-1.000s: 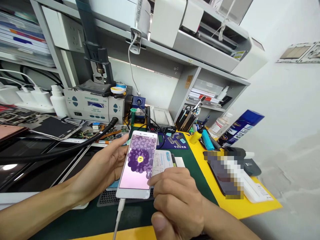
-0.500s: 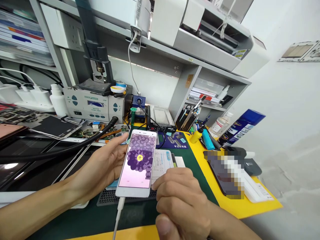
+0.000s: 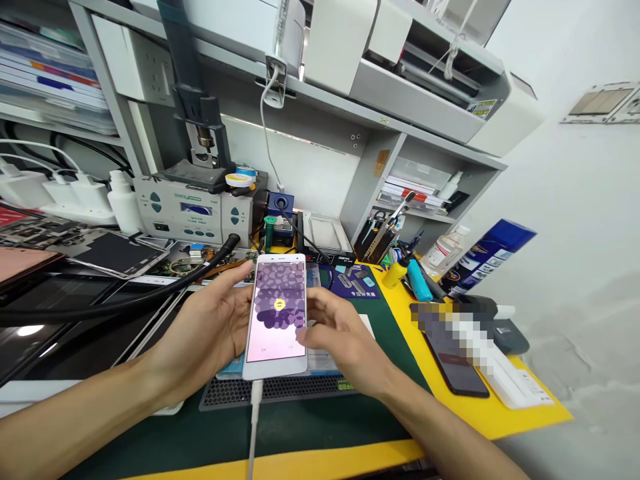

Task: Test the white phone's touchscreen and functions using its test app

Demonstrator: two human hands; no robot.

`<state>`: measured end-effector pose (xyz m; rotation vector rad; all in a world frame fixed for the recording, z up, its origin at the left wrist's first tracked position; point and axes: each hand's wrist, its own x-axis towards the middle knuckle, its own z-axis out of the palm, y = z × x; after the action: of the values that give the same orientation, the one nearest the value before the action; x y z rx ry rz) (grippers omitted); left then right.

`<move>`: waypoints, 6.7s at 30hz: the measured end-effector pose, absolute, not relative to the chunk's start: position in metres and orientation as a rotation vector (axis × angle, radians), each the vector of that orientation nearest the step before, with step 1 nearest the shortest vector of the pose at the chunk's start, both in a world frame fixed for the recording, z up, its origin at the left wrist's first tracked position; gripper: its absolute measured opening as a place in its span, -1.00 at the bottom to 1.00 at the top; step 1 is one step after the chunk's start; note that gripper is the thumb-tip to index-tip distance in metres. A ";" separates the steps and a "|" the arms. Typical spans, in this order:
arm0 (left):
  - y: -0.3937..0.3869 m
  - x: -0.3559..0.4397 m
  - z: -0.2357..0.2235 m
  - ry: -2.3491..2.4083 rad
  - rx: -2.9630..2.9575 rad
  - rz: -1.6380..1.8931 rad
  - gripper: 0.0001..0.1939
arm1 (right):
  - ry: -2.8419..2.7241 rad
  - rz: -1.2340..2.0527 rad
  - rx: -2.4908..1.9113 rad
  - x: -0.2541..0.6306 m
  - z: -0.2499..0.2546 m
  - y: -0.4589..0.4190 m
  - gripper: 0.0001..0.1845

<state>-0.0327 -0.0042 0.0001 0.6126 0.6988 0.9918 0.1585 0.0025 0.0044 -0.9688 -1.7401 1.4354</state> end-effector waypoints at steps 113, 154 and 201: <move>-0.007 -0.032 -0.001 0.648 0.739 0.952 -0.39 | -1.775 1.746 -0.896 0.164 0.006 0.008 -0.17; -0.007 -0.032 0.001 0.632 0.739 0.970 -0.44 | -1.685 1.706 -0.911 0.156 0.008 0.004 -0.33; -0.008 -0.032 0.001 0.621 0.772 0.959 -0.47 | -1.679 1.465 -1.031 0.145 0.003 -0.006 -0.53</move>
<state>-0.0324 -0.0082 0.0007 0.7717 0.6206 0.9588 0.1452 -0.0059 0.0029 -1.0305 -1.6794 1.4647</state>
